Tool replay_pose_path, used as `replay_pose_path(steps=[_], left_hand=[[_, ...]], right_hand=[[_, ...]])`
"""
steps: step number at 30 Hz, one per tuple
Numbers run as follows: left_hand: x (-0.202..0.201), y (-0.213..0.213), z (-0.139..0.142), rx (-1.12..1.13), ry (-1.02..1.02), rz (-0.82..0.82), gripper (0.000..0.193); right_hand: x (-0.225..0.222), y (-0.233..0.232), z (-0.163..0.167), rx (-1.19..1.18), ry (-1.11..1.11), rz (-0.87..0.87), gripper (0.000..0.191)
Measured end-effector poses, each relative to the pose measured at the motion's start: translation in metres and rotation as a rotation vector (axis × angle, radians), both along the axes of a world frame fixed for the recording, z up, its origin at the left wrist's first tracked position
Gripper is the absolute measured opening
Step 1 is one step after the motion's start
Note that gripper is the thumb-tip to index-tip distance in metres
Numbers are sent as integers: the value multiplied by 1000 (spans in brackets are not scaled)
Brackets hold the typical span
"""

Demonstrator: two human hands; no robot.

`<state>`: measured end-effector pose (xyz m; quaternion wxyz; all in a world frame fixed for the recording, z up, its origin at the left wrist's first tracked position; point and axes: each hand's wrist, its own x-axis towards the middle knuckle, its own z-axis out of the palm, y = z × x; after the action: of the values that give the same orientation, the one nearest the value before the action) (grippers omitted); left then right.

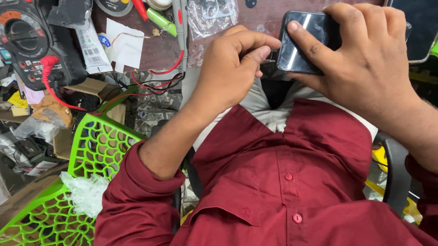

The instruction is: The person uses tweezers to press a black frame onto a disassembled smartphone, then aligns and snaps the back cover onto the device. They press along the edges to secure the assembly.

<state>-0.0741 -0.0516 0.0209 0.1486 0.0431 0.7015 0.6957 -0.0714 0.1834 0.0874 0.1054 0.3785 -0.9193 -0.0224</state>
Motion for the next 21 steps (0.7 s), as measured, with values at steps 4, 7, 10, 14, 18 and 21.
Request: replay_pose_path(steps=[4, 7, 10, 14, 18, 21], left_hand=[[0, -6, 6, 1, 14, -25, 14], [-1, -6, 7, 16, -17, -46, 14], [-3, -5, 5, 56, -101, -35, 13], [-3, -9, 4, 116, -158, -7, 15], [-4, -11, 4, 59, -171, 71, 15], [-6, -6, 2, 32, -166, 144, 16]], right_hand=[[1, 1, 2, 0, 6, -5, 59], [2, 1, 5, 11, 28, -2, 58], [3, 0, 6, 14, 34, 4, 59], [5, 2, 6, 8, 22, -4, 60], [8, 7, 6, 3, 8, -19, 62], [9, 11, 7, 11, 10, -35, 63]])
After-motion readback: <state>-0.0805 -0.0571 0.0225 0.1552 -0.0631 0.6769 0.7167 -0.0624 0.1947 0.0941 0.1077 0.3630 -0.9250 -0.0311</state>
